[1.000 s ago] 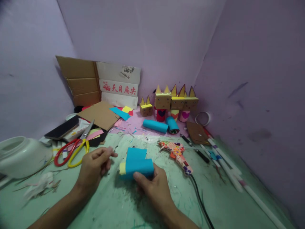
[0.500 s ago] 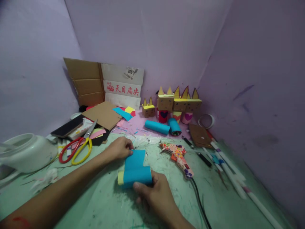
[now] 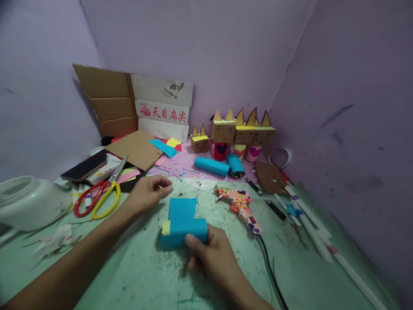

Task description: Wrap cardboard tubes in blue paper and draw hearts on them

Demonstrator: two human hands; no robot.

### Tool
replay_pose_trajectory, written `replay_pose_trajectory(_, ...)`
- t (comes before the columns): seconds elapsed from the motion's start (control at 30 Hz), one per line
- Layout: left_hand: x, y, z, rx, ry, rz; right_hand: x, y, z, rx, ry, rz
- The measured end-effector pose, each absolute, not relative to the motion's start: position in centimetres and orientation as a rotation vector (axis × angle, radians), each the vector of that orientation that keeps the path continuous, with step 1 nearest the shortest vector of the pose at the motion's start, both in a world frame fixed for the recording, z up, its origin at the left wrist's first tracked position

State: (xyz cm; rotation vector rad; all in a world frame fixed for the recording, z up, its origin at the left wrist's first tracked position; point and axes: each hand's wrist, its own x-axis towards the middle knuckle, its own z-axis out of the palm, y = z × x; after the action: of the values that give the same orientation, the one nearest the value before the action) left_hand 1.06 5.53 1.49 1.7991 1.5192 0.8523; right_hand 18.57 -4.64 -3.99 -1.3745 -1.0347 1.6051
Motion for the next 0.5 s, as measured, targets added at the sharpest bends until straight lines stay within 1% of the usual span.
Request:
replay_pose_trajectory(0.1,-0.1,2.7,3.0,1.636,1.494,0.661,18.5,-4.7,-3.9,-1.330,-0.983,1.623)
replay_pose_trajectory(0.13,-0.4,1.6,3.1,1.589,1.454,0.566,18.5,-4.7,-3.8,-1.320,-0.982,1.629)
replay_pose_trajectory(0.2,-0.8,-0.4,2.5,1.432,1.449,0.516,18.4,-4.7,-3.9,-1.306,-0.994,1.635)
replay_pose_trajectory(0.27,-0.7,-2.0,1.1,1.225,1.424,0.608,18.3,-4.6,-4.0,-1.288,-1.006,1.639)
replay_pose_trajectory(0.37,0.1,-3.4,-1.3,0.919,1.249,0.847,18.3,-4.6,-4.1,-1.245,-1.002,1.651)
replay_pose_trajectory(0.5,1.1,-4.1,-2.9,0.827,1.148,0.917,18.5,-4.6,-4.0,-1.194,-0.996,1.692)
